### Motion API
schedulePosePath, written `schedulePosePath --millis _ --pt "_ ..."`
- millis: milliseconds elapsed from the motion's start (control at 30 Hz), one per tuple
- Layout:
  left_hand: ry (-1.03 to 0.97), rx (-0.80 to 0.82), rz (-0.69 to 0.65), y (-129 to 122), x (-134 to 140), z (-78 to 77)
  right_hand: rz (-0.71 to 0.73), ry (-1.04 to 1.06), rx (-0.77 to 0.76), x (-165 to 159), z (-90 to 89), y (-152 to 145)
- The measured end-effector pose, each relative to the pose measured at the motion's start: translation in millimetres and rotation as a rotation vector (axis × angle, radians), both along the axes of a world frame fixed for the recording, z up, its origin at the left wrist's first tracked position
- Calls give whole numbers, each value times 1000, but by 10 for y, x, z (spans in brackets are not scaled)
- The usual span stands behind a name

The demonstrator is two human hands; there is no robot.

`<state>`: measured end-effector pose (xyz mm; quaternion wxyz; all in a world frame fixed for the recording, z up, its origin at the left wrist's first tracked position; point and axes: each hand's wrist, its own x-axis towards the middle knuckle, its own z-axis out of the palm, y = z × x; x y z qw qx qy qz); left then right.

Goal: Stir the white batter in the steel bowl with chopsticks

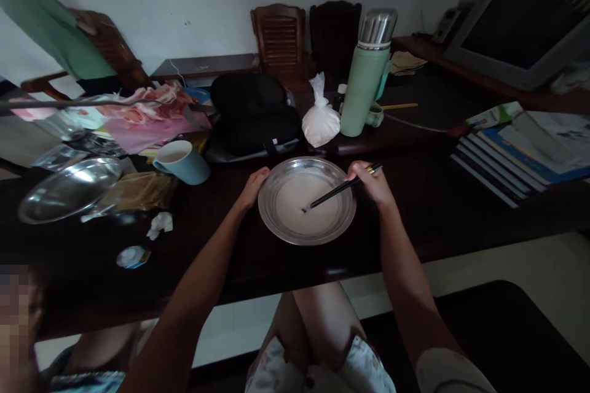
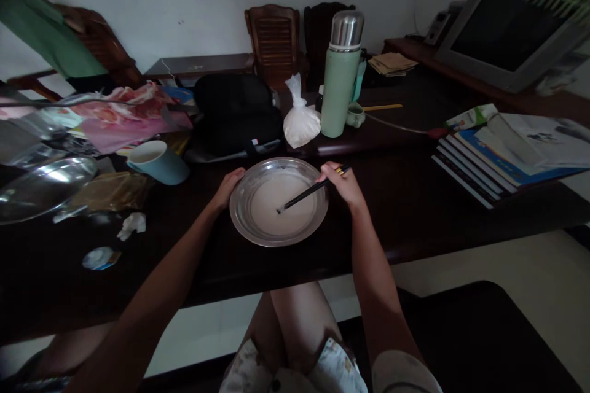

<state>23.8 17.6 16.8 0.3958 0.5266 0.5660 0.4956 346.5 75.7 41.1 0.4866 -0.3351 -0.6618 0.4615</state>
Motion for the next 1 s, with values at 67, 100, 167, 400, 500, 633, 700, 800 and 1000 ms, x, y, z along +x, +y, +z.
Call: schedulePosePath --millis 67,100,167,400,500,633,700,800,1000 --pt "13 -2 2 0 0 8 37 -34 12 -33 14 -13" --pt "19 -1 3 0 0 10 11 -29 14 -38 17 -13" --pt "25 1 4 -1 1 13 -94 21 7 -21 14 0" --pt "13 -5 3 -6 6 18 29 -1 -13 -21 0 -9" --pt "6 -2 -4 -6 9 22 -10 -22 2 -33 6 -4" --pt "5 1 1 -9 12 25 -183 96 -4 25 -12 31" --pt "4 -1 2 -10 12 24 -128 79 -12 20 -16 29" --pt "3 2 5 -10 10 20 -15 -28 -9 -34 -3 2" --pt "3 2 -2 -6 3 11 -151 40 -1 14 5 2"
